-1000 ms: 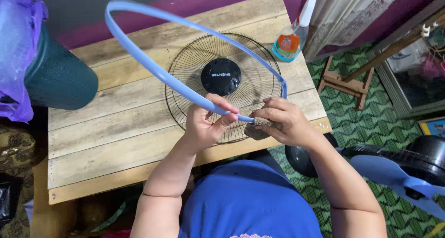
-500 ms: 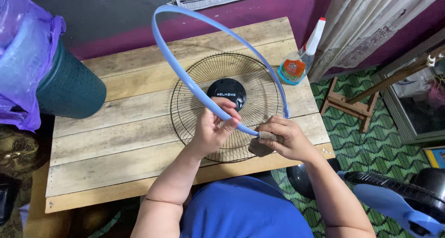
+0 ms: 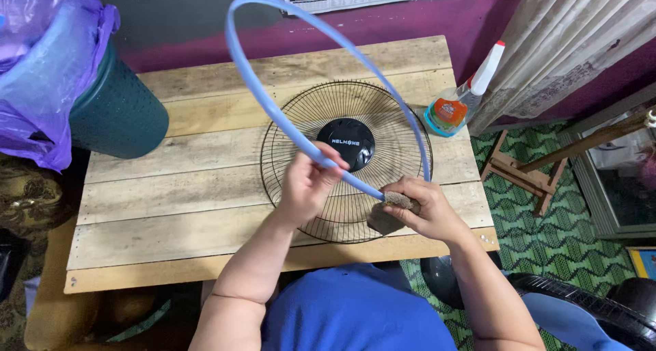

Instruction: The person cleans the fan cage with a cloth and spray, then assembles the fan by attaching the blue plastic ring and the metal cage to the fan blades. They secure the components by hand and with a screwdriver.

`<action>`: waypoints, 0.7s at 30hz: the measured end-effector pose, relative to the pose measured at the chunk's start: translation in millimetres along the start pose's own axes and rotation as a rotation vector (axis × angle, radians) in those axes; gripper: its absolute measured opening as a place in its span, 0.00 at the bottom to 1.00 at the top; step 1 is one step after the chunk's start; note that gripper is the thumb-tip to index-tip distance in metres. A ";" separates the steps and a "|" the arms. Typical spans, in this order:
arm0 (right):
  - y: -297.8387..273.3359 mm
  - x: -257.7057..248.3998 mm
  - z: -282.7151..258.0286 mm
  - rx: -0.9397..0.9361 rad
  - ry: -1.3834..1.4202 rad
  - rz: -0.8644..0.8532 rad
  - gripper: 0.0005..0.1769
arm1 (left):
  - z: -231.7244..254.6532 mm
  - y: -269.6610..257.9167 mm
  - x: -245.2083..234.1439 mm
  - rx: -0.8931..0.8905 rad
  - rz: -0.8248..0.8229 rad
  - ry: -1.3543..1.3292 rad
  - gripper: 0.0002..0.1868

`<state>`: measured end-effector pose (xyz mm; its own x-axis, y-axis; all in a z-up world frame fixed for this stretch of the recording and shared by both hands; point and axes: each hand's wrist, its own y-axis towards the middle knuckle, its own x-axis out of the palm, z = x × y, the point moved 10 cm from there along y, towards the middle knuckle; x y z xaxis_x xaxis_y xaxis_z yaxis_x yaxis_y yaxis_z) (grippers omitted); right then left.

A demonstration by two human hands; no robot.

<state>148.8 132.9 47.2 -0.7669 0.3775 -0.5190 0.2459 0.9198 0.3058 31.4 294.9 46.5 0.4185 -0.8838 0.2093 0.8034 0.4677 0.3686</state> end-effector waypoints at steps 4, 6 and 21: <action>-10.3 3.6 1.0 -0.059 -0.008 0.028 0.11 | 22.3 2.1 -33.0 0.068 0.128 0.014 0.21; -12.2 4.8 -4.3 -0.081 -0.006 0.050 0.10 | 21.9 0.4 -30.1 0.044 0.129 0.018 0.22; -2.2 36.3 0.6 -0.015 -0.026 -0.062 0.18 | -23.5 -26.1 -19.7 -0.100 0.001 0.077 0.18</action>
<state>120.8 144.6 27.2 -0.7646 0.3228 -0.5578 0.1894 0.9399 0.2843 12.1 299.7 11.4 0.4480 -0.8833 0.1378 0.8395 0.4687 0.2750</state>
